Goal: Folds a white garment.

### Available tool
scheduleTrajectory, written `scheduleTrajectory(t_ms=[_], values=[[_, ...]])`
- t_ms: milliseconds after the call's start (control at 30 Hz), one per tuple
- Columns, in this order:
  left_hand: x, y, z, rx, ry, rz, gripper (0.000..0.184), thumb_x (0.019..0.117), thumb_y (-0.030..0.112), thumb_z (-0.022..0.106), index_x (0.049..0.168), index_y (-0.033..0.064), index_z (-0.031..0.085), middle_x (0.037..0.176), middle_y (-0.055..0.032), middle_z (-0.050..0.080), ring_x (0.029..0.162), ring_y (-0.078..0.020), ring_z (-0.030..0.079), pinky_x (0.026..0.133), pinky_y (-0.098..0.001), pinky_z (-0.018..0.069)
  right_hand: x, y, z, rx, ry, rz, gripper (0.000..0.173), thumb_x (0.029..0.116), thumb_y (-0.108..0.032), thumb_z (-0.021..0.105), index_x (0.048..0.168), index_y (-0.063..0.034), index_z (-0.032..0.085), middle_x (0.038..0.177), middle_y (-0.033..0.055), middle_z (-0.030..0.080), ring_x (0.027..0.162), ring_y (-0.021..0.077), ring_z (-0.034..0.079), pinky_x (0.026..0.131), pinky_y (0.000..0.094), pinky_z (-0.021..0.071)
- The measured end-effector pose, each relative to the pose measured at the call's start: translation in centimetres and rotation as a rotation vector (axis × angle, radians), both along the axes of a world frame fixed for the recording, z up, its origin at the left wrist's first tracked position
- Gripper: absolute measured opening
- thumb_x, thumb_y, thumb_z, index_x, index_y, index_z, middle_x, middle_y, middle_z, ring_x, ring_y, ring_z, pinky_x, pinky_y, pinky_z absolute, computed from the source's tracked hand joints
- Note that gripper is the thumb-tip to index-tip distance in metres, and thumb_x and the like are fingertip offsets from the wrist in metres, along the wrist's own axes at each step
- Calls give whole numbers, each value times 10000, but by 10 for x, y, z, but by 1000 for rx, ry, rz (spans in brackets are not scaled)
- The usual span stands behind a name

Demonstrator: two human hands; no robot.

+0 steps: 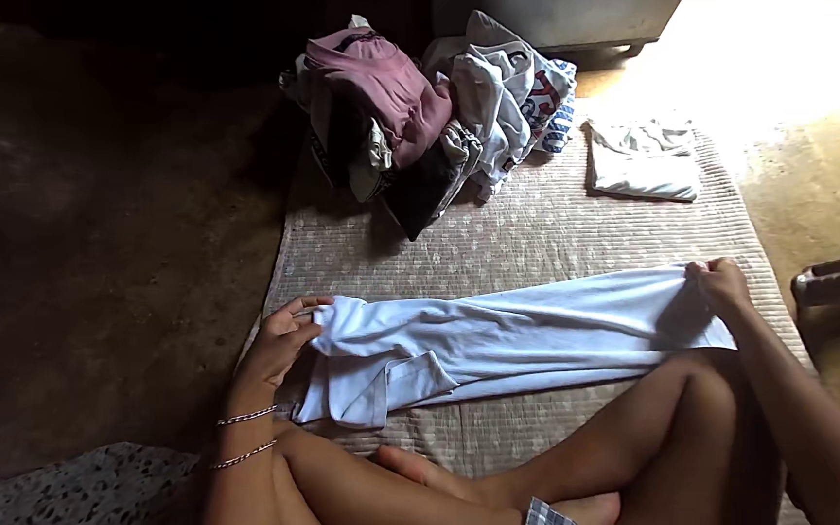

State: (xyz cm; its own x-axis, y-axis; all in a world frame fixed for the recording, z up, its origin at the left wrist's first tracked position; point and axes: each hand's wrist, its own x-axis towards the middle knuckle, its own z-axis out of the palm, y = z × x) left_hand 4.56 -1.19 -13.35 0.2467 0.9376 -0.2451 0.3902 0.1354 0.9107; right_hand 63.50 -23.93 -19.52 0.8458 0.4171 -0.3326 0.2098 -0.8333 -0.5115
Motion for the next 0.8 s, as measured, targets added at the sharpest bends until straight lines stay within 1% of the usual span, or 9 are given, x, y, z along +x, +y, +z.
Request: scheduleTrajectory(t_ms=[100, 167, 300, 367, 400, 500, 600, 700, 800], values=[[6, 11, -8, 55, -173, 250, 311, 958, -73, 456, 1202, 11, 630, 1067, 2, 701, 820, -26, 659, 734, -203, 551, 11, -3, -8, 181, 9, -101, 389, 1082, -189, 503, 1286, 143, 510, 1211, 340, 583, 1122, 394, 587, 979, 546, 446], [9, 21, -19, 15, -174, 358, 324, 972, -77, 462, 1246, -2, 616, 1117, -21, 682, 808, -31, 641, 715, -203, 534, 15, -6, -13, 260, 40, -158, 376, 1072, -189, 531, 1278, 125, 510, 1188, 301, 585, 1059, 325, 594, 940, 498, 473], [13, 33, -42, -24, -11, 288, 260, 1027, 45, 526, 1265, -12, 615, 1075, -70, 645, 792, -48, 584, 712, -225, 496, 23, -11, -22, 426, 103, -162, 380, 1020, -108, 604, 1345, 57, 500, 1130, 218, 601, 872, 182, 574, 813, 370, 494], [16, 32, -44, 35, 2, 277, 304, 976, 7, 623, 1277, -27, 610, 1111, -119, 645, 859, -80, 589, 769, -257, 496, 31, -16, -29, 500, 141, -74, 443, 1011, -53, 577, 1445, -44, 485, 1090, 166, 612, 765, 111, 560, 724, 298, 494], [15, 32, -44, 62, -9, 267, 373, 927, -64, 642, 1296, -33, 596, 1145, -138, 638, 904, -94, 604, 802, -261, 512, 34, -17, -32, 532, 149, -16, 410, 1003, -37, 565, 1411, -55, 530, 1043, 115, 628, 738, 68, 568, 696, 258, 495], [8, 33, -39, 72, -58, 250, 521, 879, -168, 582, 1372, -1, 560, 1289, -156, 600, 1055, -140, 603, 892, -300, 505, 40, -21, -36, 583, 171, 94, 217, 964, 17, 516, 1117, 18, 670, 1002, 17, 697, 820, 8, 623, 741, 201, 518], [2, 29, -31, 65, 10, 203, 628, 835, -235, 558, 1407, 23, 525, 1316, -150, 573, 1041, -145, 594, 873, -302, 503, 38, -21, -36, 613, 200, 21, 208, 952, 44, 497, 1049, 19, 679, 985, -7, 705, 807, -1, 617, 711, 195, 504], [-3, 15, -26, 132, 134, 200, 579, 734, -300, 561, 1251, -42, 604, 1166, -145, 643, 902, -112, 622, 784, -281, 531, 43, -18, -40, 694, 246, -93, 223, 930, 47, 467, 976, -22, 674, 899, -42, 711, 729, 13, 637, 677, 203, 533], [-9, -2, -11, 104, 283, 96, 397, 796, -249, 554, 1131, -68, 666, 1113, -150, 677, 898, -101, 626, 813, -278, 525, 38, -17, -35, 671, 237, -143, 205, 929, 19, 478, 914, -47, 671, 820, -58, 707, 657, 12, 628, 625, 203, 531]])
